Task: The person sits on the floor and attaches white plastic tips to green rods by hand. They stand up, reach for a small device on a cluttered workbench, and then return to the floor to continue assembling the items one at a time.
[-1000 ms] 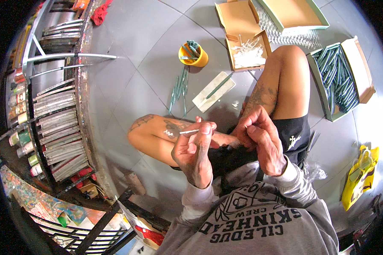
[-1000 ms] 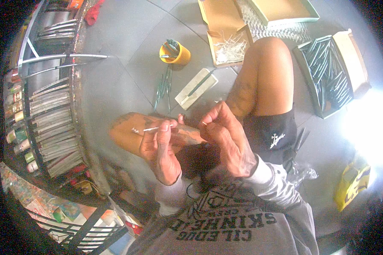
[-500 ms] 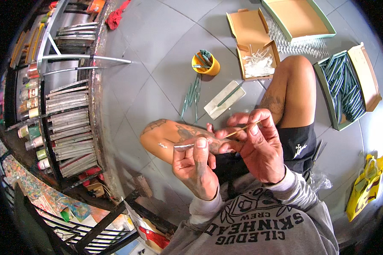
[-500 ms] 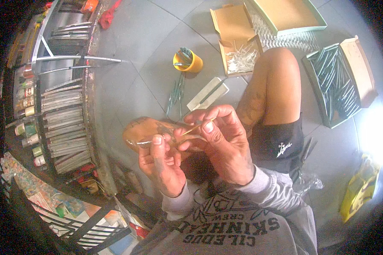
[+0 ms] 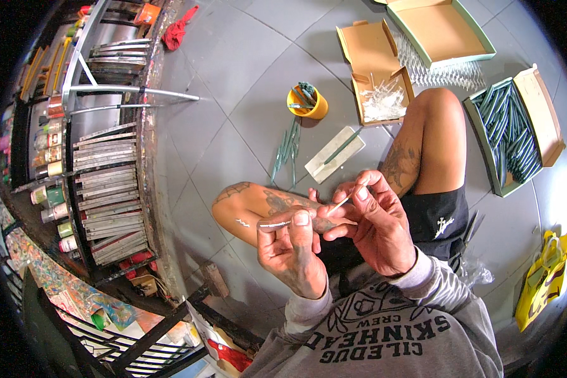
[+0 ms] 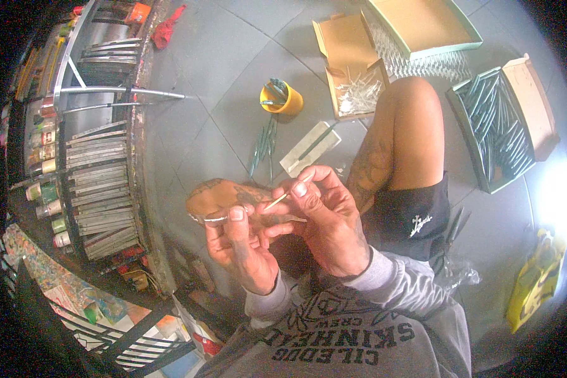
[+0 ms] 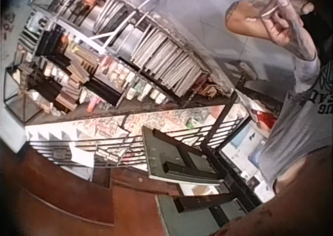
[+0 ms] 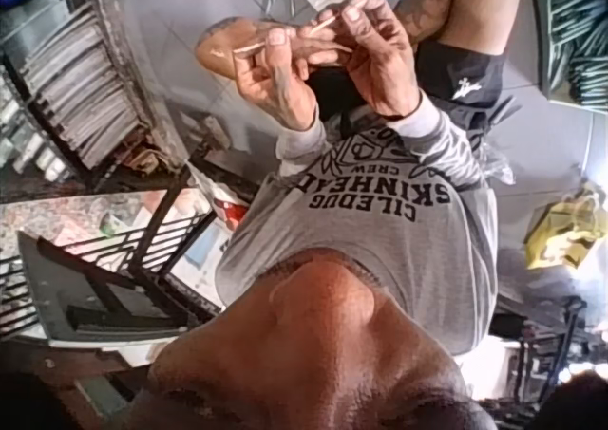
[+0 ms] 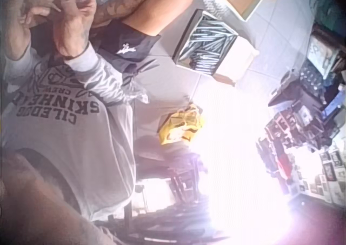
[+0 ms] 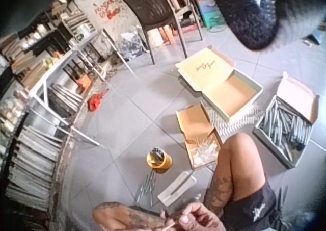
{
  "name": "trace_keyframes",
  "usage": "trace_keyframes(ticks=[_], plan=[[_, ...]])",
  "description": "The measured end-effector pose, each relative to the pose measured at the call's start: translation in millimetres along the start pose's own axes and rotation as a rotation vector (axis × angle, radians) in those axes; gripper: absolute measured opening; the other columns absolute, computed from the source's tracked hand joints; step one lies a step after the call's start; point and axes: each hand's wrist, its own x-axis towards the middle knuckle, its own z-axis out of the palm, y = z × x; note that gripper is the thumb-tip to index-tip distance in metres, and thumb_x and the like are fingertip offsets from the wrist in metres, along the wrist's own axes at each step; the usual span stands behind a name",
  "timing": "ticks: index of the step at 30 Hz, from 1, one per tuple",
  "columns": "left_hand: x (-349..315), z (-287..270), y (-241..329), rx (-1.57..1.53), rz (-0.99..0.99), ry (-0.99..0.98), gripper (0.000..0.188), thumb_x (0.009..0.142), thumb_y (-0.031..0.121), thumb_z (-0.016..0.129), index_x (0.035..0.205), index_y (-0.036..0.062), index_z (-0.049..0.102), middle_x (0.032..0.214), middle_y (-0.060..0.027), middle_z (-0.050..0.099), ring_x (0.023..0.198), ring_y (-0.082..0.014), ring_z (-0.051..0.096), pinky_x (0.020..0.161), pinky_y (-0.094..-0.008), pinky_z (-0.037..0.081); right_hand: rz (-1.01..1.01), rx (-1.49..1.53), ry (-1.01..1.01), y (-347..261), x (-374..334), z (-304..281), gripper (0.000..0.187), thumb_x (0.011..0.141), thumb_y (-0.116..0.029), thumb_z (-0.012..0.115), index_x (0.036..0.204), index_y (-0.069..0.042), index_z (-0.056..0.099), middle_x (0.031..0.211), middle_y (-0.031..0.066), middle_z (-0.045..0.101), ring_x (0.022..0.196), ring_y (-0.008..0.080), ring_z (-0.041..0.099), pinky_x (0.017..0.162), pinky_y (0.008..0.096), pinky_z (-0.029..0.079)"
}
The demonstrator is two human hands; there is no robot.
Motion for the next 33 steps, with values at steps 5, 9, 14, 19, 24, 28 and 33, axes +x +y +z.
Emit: trace_keyframes(ticks=[5, 9, 14, 19, 24, 28, 33], plan=[[-0.3, -2.8, -3.6, 0.026, 0.034, -0.039, 0.017, 0.088, 0.015, 0.065, 0.094, 0.0036, 0.054, 0.083, -0.0094, 0.062, 0.072, -0.0217, 0.066, 0.040, -0.0264, 0.052, 0.046, 0.042, -0.048, -1.4, -0.2, -2.2, 0.017, 0.099, -0.019, 0.052, 0.110, -0.008, 0.046, 0.104, 0.0154, 0.059, 0.094, 0.0315, 0.067, 0.065, 0.0412, 0.060], [-1.7, -0.2, -2.4, 0.034, -0.011, -0.040, 0.017, 0.088, 0.015, 0.065, 0.092, 0.0030, 0.054, 0.083, -0.0109, 0.061, 0.075, -0.0245, 0.067, 0.043, -0.0292, 0.055, 0.028, 0.034, -0.045, -0.7, -0.1, -0.2, 0.016, 0.099, -0.017, 0.053, 0.110, -0.007, 0.047, 0.103, 0.0156, 0.059, 0.092, 0.0311, 0.068, 0.065, 0.0413, 0.060], [-1.9, 1.0, -4.1, 0.005, 0.007, -0.046, 0.017, 0.088, 0.015, 0.065, 0.091, 0.0033, 0.053, 0.084, -0.0116, 0.062, 0.074, -0.0222, 0.066, 0.046, -0.0295, 0.055, -0.007, 0.024, -0.059, -0.8, 0.4, -0.5, 0.015, 0.097, -0.012, 0.054, 0.109, -0.006, 0.048, 0.102, 0.0157, 0.061, 0.091, 0.0303, 0.068, 0.066, 0.0405, 0.060], [-5.2, 7.4, 5.3, -0.039, -0.073, -0.016, 0.014, 0.089, 0.015, 0.065, 0.094, 0.0050, 0.056, 0.085, -0.0076, 0.063, 0.070, -0.0139, 0.061, 0.047, -0.0242, 0.048, -0.021, 0.022, -0.058, -2.0, 1.3, -0.3, 0.015, 0.096, -0.010, 0.055, 0.109, -0.005, 0.049, 0.102, 0.0158, 0.062, 0.089, 0.0299, 0.068, 0.069, 0.0398, 0.060], [-4.1, 5.7, 6.2, -0.081, -0.112, -0.036, 0.012, 0.088, 0.016, 0.066, 0.093, 0.0066, 0.059, 0.082, -0.0034, 0.063, 0.066, -0.0074, 0.056, 0.045, -0.0177, 0.041, -0.030, 0.029, -0.062, -4.2, -0.1, 1.8, 0.016, 0.096, -0.009, 0.056, 0.109, -0.004, 0.050, 0.101, 0.0156, 0.062, 0.089, 0.0296, 0.069, 0.071, 0.0395, 0.060], [-6.5, 8.0, 8.1, -0.038, -0.118, -0.033, 0.012, 0.089, 0.018, 0.065, 0.089, 0.0072, 0.060, 0.080, -0.0024, 0.063, 0.063, -0.0050, 0.053, 0.043, -0.0166, 0.037, -0.058, 0.007, -0.063, -3.0, -0.3, 0.3, 0.017, 0.095, -0.007, 0.057, 0.110, -0.004, 0.050, 0.101, 0.0157, 0.063, 0.088, 0.0283, 0.068, 0.072, 0.0388, 0.060], [-6.9, 9.9, 7.3, -0.005, -0.121, -0.021, 0.015, 0.088, 0.020, 0.066, 0.086, 0.0069, 0.059, 0.078, -0.0028, 0.063, 0.060, -0.0047, 0.051, 0.042, -0.0176, 0.032, -0.060, -0.022, -0.030, -3.9, 0.2, 0.5, 0.027, 0.093, -0.005, 0.060, 0.117, -0.005, 0.047, 0.098, 0.0155, 0.064, 0.080, 0.0241, 0.067, 0.069, 0.0354, 0.058]])
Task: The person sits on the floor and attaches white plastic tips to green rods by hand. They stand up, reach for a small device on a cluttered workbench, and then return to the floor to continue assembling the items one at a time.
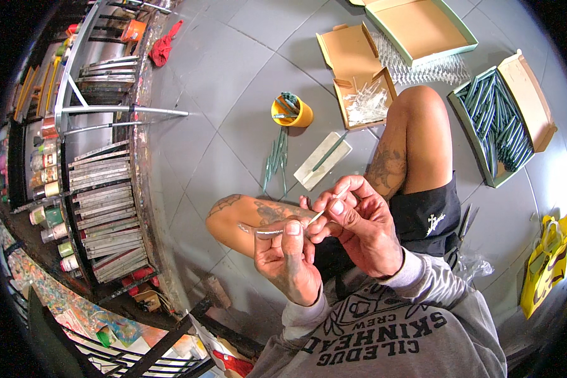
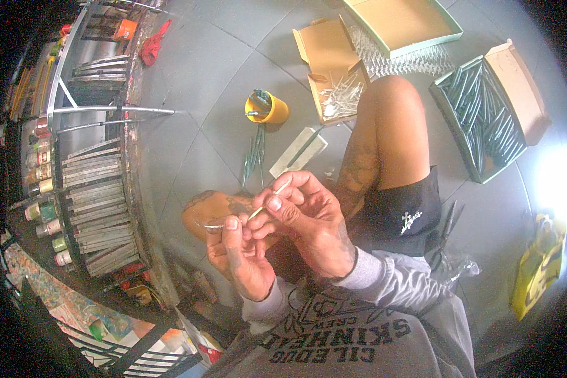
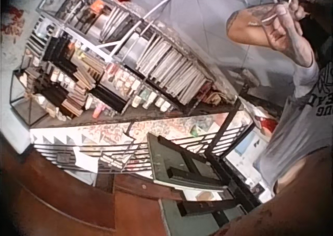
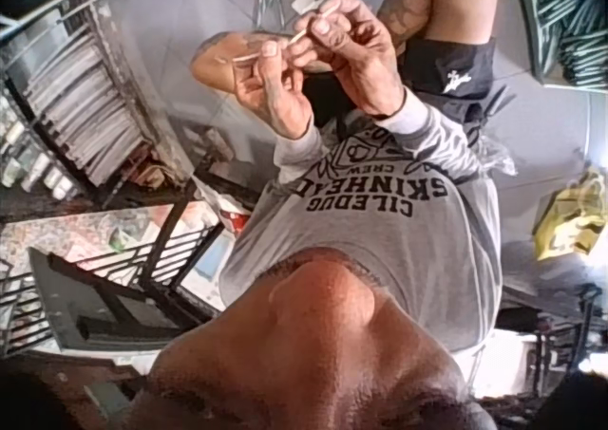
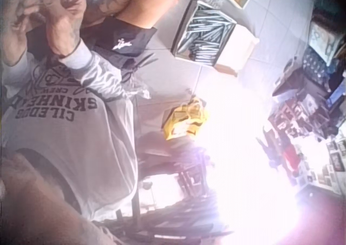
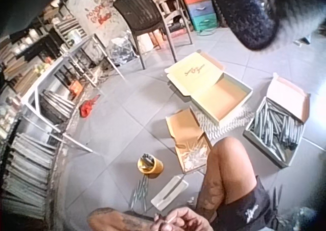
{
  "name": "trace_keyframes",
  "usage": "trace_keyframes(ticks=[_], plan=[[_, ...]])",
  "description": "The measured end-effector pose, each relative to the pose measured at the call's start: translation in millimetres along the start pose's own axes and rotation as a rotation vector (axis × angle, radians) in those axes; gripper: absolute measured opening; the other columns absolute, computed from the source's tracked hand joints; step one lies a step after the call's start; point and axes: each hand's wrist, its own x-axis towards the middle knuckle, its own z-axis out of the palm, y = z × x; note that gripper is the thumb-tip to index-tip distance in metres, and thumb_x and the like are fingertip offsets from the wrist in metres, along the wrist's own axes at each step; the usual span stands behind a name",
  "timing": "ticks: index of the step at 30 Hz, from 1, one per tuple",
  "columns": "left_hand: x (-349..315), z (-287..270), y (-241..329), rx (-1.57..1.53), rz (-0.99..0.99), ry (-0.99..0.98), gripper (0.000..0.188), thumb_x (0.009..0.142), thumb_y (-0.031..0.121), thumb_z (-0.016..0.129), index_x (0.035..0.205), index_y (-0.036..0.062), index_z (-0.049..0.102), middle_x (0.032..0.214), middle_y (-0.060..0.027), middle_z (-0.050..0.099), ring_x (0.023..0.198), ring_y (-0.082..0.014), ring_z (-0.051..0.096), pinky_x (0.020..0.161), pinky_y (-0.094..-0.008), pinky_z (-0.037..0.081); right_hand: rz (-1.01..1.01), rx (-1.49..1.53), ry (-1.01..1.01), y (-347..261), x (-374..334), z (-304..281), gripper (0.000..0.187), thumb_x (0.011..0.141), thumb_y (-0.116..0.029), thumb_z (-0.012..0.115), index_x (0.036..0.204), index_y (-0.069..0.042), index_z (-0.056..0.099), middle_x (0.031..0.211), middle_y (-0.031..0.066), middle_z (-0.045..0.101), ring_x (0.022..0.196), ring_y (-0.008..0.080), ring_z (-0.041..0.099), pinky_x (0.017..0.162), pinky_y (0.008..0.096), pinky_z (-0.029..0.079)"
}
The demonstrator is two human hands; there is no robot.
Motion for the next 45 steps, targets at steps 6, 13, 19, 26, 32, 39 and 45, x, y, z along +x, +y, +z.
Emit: trace_keyframes(ticks=[6, 13, 19, 26, 32, 39, 45], plan=[[2.4, -1.2, 2.9, 0.025, 0.080, -0.001, 0.018, 0.084, 0.018, 0.070, 0.089, 0.0050, 0.058, 0.080, -0.0060, 0.065, 0.051, -0.0043, 0.046, 0.041, -0.0185, 0.031, -0.206, -0.233, 0.000, -6.1, -2.7, -5.2, 0.033, 0.091, -0.002, 0.062, 0.119, -0.004, 0.045, 0.091, 0.0142, 0.065, 0.070, 0.0177, 0.062, 0.061, 0.0293, 0.052], [1.0, -2.5, -2.8, 0.037, 0.216, 0.016, 0.017, 0.084, 0.013, 0.071, 0.089, 0.0034, 0.057, 0.078, -0.0076, 0.066, 0.050, -0.0036, 0.046, 0.042, -0.0168, 0.030, -0.221, -0.387, -0.145, -13.6, -15.1, -7.4, 0.026, 0.089, -0.004, 0.066, 0.110, 0.004, 0.056, 0.103, 0.0172, 0.068, 0.087, 0.0187, 0.066, 0.093, 0.0403, 0.050], [-0.8, -3.5, -4.8, 0.015, 0.311, 0.039, 0.017, 0.084, 0.008, 0.071, 0.091, 0.0036, 0.057, 0.078, -0.0091, 0.066, 0.053, -0.0041, 0.048, 0.043, -0.0168, 0.031, -0.415, -0.569, -0.079, -4.6, -16.9, -3.9, 0.020, 0.080, -0.001, 0.073, 0.100, 0.002, 0.068, 0.093, 0.0143, 0.069, 0.085, 0.0194, 0.065, 0.097, 0.0411, 0.047], [-0.6, 0.0, 1.0, -0.003, 0.357, 0.085, 0.017, 0.084, 0.008, 0.071, 0.091, 0.0043, 0.057, 0.077, -0.0076, 0.066, 0.059, -0.0047, 0.053, 0.048, -0.0158, 0.034, -0.392, -0.655, 0.013, 3.1, -18.8, 8.5, 0.021, 0.076, -0.002, 0.076, 0.097, 0.000, 0.073, 0.092, 0.0126, 0.070, 0.086, 0.0210, 0.065, 0.096, 0.0379, 0.047], [-1.4, -5.2, 2.6, 0.060, 0.344, 0.119, 0.015, 0.084, 0.008, 0.071, 0.089, 0.0045, 0.057, 0.074, -0.0053, 0.065, 0.060, -0.0044, 0.053, 0.050, -0.0154, 0.033, -0.444, -0.703, 0.019, 6.7, -16.8, 10.3, 0.017, 0.076, -0.001, 0.076, 0.093, 0.000, 0.074, 0.093, 0.0138, 0.072, 0.088, 0.0222, 0.068, 0.094, 0.0393, 0.049], [0.3, -4.7, 1.1, 0.106, 0.427, 0.133, 0.015, 0.084, 0.008, 0.071, 0.088, 0.0041, 0.057, 0.070, -0.0026, 0.061, 0.060, -0.0049, 0.051, 0.052, -0.0174, 0.035, -0.497, -0.820, 0.008, 7.1, -17.8, 14.6, 0.014, 0.076, 0.000, 0.075, 0.090, 0.000, 0.073, 0.092, 0.0144, 0.072, 0.089, 0.0233, 0.070, 0.093, 0.0377, 0.049], [0.1, -1.2, 4.2, 0.105, 0.433, 0.153, 0.014, 0.084, 0.007, 0.071, 0.087, 0.0034, 0.057, 0.073, -0.0035, 0.059, 0.065, -0.0071, 0.053, 0.058, -0.0199, 0.040, -0.519, -0.874, -0.070, 7.9, -14.6, 11.0, 0.014, 0.076, -0.001, 0.074, 0.090, -0.002, 0.074, 0.095, 0.0132, 0.072, 0.093, 0.0226, 0.069, 0.096, 0.0374, 0.046]])
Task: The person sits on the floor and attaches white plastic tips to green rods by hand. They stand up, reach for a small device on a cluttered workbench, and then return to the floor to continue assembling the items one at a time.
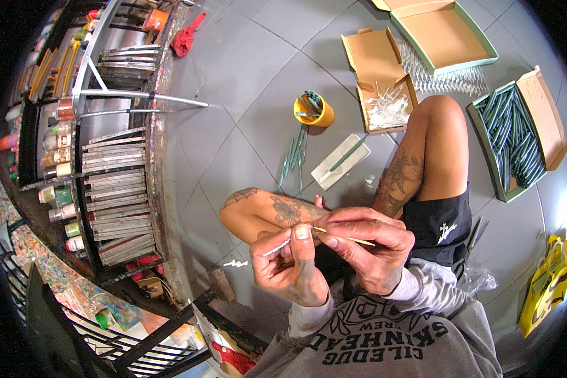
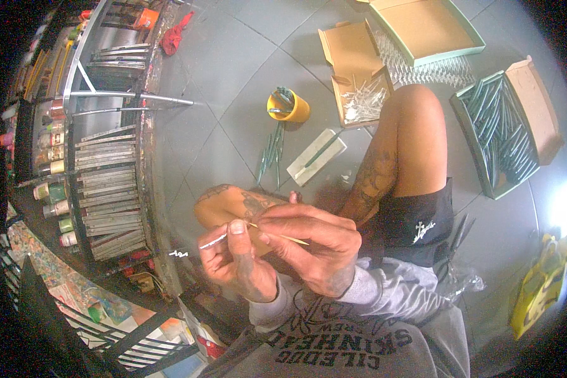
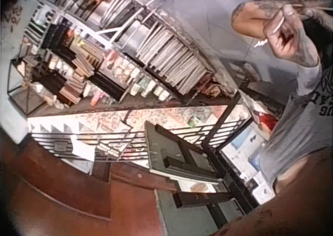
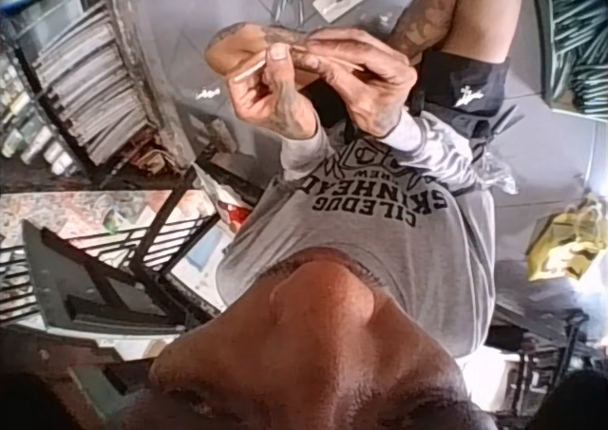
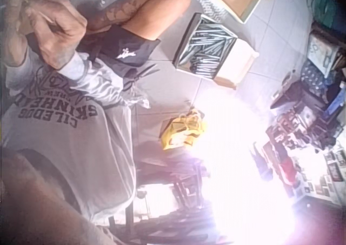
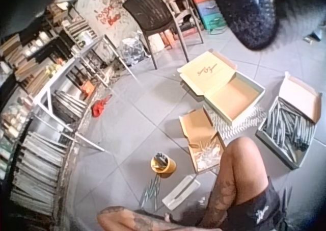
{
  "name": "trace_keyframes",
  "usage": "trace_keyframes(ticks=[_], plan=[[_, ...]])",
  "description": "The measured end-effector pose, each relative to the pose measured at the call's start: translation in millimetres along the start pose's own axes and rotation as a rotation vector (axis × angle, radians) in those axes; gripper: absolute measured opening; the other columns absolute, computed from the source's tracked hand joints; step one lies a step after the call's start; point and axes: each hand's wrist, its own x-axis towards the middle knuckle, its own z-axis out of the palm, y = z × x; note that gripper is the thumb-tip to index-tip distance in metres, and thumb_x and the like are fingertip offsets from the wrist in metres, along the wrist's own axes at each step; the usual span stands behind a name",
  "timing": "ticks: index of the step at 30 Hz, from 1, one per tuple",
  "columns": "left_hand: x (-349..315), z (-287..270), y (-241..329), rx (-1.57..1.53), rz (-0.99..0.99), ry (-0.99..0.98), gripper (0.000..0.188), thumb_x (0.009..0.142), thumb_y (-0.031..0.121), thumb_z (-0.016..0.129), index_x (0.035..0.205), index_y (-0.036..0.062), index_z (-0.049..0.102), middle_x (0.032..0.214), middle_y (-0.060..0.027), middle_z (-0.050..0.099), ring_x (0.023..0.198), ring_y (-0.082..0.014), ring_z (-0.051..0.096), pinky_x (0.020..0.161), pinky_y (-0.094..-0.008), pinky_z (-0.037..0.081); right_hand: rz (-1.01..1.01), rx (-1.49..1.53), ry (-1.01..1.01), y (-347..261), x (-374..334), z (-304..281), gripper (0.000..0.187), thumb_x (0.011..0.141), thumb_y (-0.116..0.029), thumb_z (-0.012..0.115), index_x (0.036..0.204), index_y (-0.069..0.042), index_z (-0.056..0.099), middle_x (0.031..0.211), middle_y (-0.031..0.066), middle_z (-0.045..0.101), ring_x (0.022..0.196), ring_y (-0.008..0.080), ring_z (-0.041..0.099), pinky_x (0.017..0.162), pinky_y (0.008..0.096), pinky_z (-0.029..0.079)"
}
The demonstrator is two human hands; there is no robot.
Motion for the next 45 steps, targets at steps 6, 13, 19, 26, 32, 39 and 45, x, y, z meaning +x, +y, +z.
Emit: trace_keyframes(ticks=[6, 13, 19, 26, 32, 39, 45], plan=[[0.6, 1.3, -0.6, -0.013, 0.031, -0.007, 0.015, 0.084, 0.008, 0.071, 0.087, 0.0031, 0.057, 0.075, -0.0050, 0.060, 0.067, -0.0079, 0.054, 0.059, -0.0207, 0.041, 0.034, 0.014, -0.057, -0.5, 0.3, -0.3, 0.014, 0.077, -0.002, 0.074, 0.091, -0.004, 0.074, 0.098, 0.0116, 0.072, 0.095, 0.0228, 0.069, 0.099, 0.0393, 0.043], [0.1, -1.6, 0.4, -0.029, -0.006, -0.001, 0.016, 0.084, 0.008, 0.071, 0.087, 0.0028, 0.056, 0.074, -0.0052, 0.060, 0.066, -0.0086, 0.056, 0.058, -0.0208, 0.043, 0.008, 0.061, -0.044, 4.7, -1.7, 0.6, 0.017, 0.078, -0.001, 0.073, 0.095, -0.003, 0.073, 0.098, 0.0130, 0.072, 0.094, 0.0248, 0.070, 0.097, 0.0413, 0.045], [0.5, -1.1, 2.3, -0.041, 0.011, -0.016, 0.015, 0.084, 0.007, 0.070, 0.088, 0.0030, 0.056, 0.075, -0.0057, 0.060, 0.066, -0.0091, 0.056, 0.058, -0.0212, 0.044, -0.015, 0.055, -0.055, 4.5, 0.3, 0.4, 0.017, 0.078, 0.000, 0.073, 0.095, -0.002, 0.072, 0.098, 0.0142, 0.072, 0.094, 0.0259, 0.070, 0.094, 0.0395, 0.047], [0.4, 0.3, 2.1, -0.059, 0.012, -0.014, 0.015, 0.084, 0.006, 0.069, 0.089, 0.0030, 0.056, 0.076, -0.0065, 0.061, 0.067, -0.0102, 0.057, 0.059, -0.0220, 0.045, -0.005, 0.069, -0.063, 1.4, 1.3, 1.0, 0.017, 0.077, -0.001, 0.074, 0.094, -0.003, 0.074, 0.097, 0.0133, 0.072, 0.093, 0.0252, 0.070, 0.091, 0.0371, 0.049], [0.0, -2.4, 1.9, -0.044, 0.000, -0.015, 0.016, 0.083, 0.008, 0.070, 0.089, 0.0032, 0.057, 0.075, -0.0063, 0.059, 0.066, -0.0105, 0.056, 0.058, -0.0223, 0.044, -0.020, 0.038, -0.070, 2.2, 1.2, -0.3, 0.019, 0.075, -0.003, 0.076, 0.094, -0.003, 0.074, 0.097, 0.0131, 0.072, 0.093, 0.0243, 0.070, 0.090, 0.0355, 0.049], [-0.2, -10.7, -5.6, -0.008, 0.036, -0.003, 0.018, 0.082, 0.010, 0.072, 0.089, 0.0031, 0.057, 0.074, -0.0059, 0.059, 0.064, -0.0106, 0.056, 0.057, -0.0217, 0.043, -0.040, 0.033, -0.064, 2.8, 1.1, 1.0, 0.020, 0.076, -0.004, 0.076, 0.095, -0.003, 0.074, 0.097, 0.0139, 0.071, 0.092, 0.0249, 0.070, 0.089, 0.0352, 0.050], [-0.6, -8.4, -2.1, -0.016, 0.027, 0.006, 0.019, 0.081, 0.009, 0.073, 0.089, 0.0033, 0.057, 0.075, -0.0064, 0.059, 0.065, -0.0111, 0.057, 0.057, -0.0218, 0.044, -0.042, 0.021, -0.060, 4.3, 0.1, 1.0, 0.018, 0.076, -0.003, 0.076, 0.094, -0.002, 0.074, 0.097, 0.0139, 0.072, 0.093, 0.0250, 0.070, 0.089, 0.0357, 0.050]])
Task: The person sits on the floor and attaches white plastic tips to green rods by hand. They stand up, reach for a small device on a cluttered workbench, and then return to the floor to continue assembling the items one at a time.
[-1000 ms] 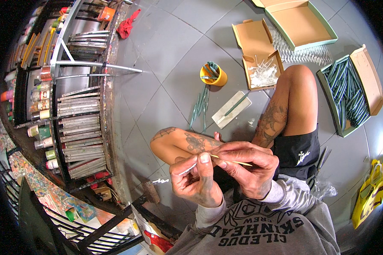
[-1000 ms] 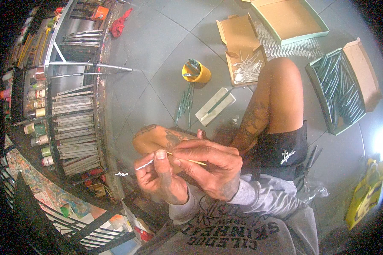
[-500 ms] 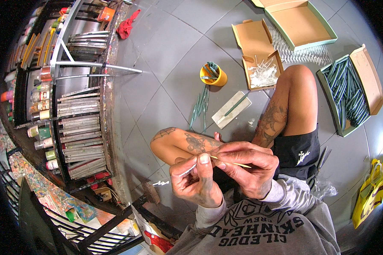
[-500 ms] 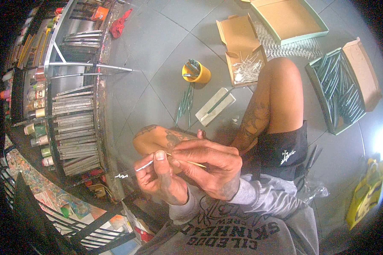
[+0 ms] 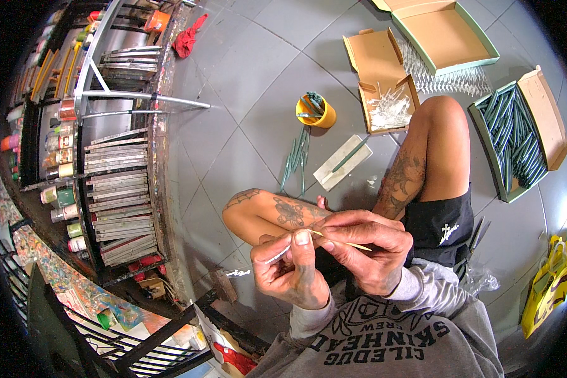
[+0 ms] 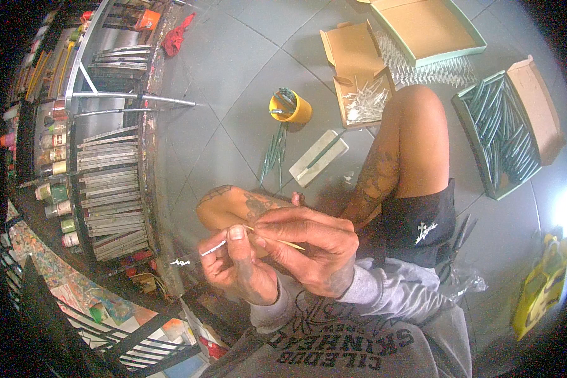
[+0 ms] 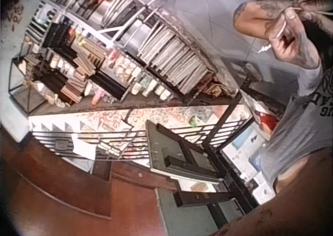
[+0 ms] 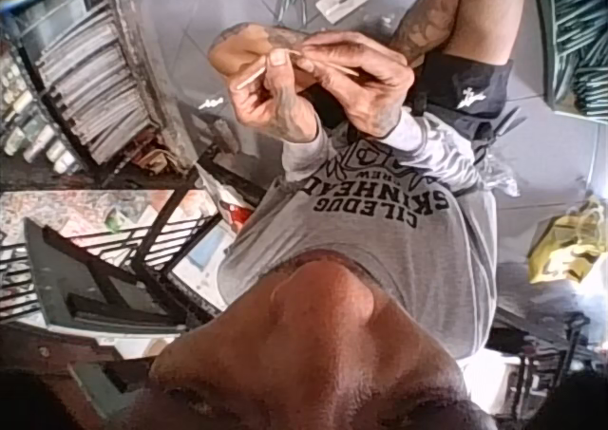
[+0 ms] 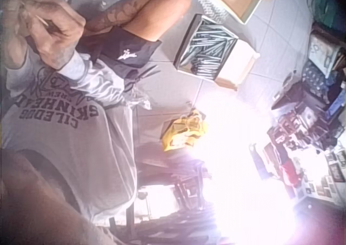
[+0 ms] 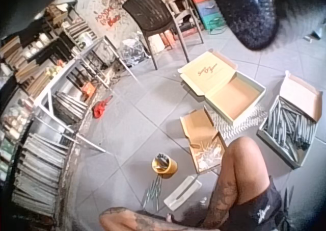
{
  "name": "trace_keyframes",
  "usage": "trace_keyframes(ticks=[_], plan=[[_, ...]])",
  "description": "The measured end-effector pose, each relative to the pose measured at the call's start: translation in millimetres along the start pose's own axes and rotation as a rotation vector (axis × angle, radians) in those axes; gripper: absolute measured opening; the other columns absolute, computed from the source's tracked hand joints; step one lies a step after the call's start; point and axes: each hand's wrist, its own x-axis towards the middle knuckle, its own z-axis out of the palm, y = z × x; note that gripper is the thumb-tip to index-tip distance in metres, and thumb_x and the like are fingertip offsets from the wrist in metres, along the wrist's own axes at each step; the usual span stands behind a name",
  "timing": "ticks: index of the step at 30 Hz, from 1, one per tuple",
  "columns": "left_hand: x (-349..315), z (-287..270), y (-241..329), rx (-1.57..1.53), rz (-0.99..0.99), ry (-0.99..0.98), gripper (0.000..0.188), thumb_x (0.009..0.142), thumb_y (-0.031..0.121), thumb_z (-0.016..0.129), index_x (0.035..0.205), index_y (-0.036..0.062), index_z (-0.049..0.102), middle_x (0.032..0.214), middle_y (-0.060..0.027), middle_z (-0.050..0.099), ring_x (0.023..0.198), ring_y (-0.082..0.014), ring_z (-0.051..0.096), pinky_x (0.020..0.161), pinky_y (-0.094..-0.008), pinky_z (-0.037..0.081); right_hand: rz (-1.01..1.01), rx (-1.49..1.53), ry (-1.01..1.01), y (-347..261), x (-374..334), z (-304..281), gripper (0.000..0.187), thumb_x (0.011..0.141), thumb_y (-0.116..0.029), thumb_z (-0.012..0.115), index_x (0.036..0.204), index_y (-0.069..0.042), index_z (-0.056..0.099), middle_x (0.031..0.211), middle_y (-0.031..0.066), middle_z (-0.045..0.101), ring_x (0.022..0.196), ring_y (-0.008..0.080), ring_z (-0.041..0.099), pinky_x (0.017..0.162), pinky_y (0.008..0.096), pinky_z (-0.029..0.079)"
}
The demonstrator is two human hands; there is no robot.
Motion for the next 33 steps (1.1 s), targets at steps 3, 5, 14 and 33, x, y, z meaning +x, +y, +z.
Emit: trace_keyframes(ticks=[3, 5, 14, 33], plan=[[-0.9, 6.2, 6.0, -0.033, -0.030, 0.004, 0.019, 0.081, 0.009, 0.073, 0.089, 0.0032, 0.057, 0.075, -0.0066, 0.060, 0.066, -0.0114, 0.058, 0.058, -0.0220, 0.044, 0.034, 0.035, 0.021, -2.0, -0.5, 2.0, 0.017, 0.076, -0.002, 0.075, 0.093, -0.002, 0.073, 0.096, 0.0139, 0.072, 0.093, 0.0253, 0.070, 0.092, 0.0376, 0.048], [-0.7, 7.1, 6.9, -0.042, -0.029, 0.006, 0.018, 0.082, 0.009, 0.072, 0.088, 0.0030, 0.057, 0.076, -0.0069, 0.060, 0.067, -0.0116, 0.058, 0.059, -0.0224, 0.045, 0.036, 0.041, 0.025, -2.3, -0.4, 2.3, 0.016, 0.077, -0.002, 0.074, 0.093, -0.002, 0.072, 0.096, 0.0139, 0.072, 0.093, 0.0255, 0.070, 0.093, 0.0389, 0.048], [0.7, 5.7, 3.8, -0.081, 0.025, -0.050, 0.017, 0.084, 0.008, 0.070, 0.089, 0.0022, 0.055, 0.075, -0.0077, 0.061, 0.068, -0.0122, 0.058, 0.062, -0.0241, 0.047, 0.027, 0.034, 0.032, 1.3, -1.5, 3.0, 0.016, 0.077, 0.000, 0.073, 0.094, -0.001, 0.071, 0.096, 0.0146, 0.072, 0.092, 0.0256, 0.070, 0.094, 0.0410, 0.047], [-0.3, 2.2, 1.0, -0.035, -0.011, -0.007, 0.017, 0.083, 0.008, 0.072, 0.087, 0.0033, 0.056, 0.075, -0.0076, 0.063, 0.067, -0.0115, 0.058, 0.061, -0.0231, 0.047, 0.044, 0.082, -0.005, 0.4, -0.4, 0.6, 0.018, 0.077, 0.000, 0.075, 0.094, -0.004, 0.072, 0.096, 0.0145, 0.072, 0.092, 0.0255, 0.070, 0.096, 0.0400, 0.045]])
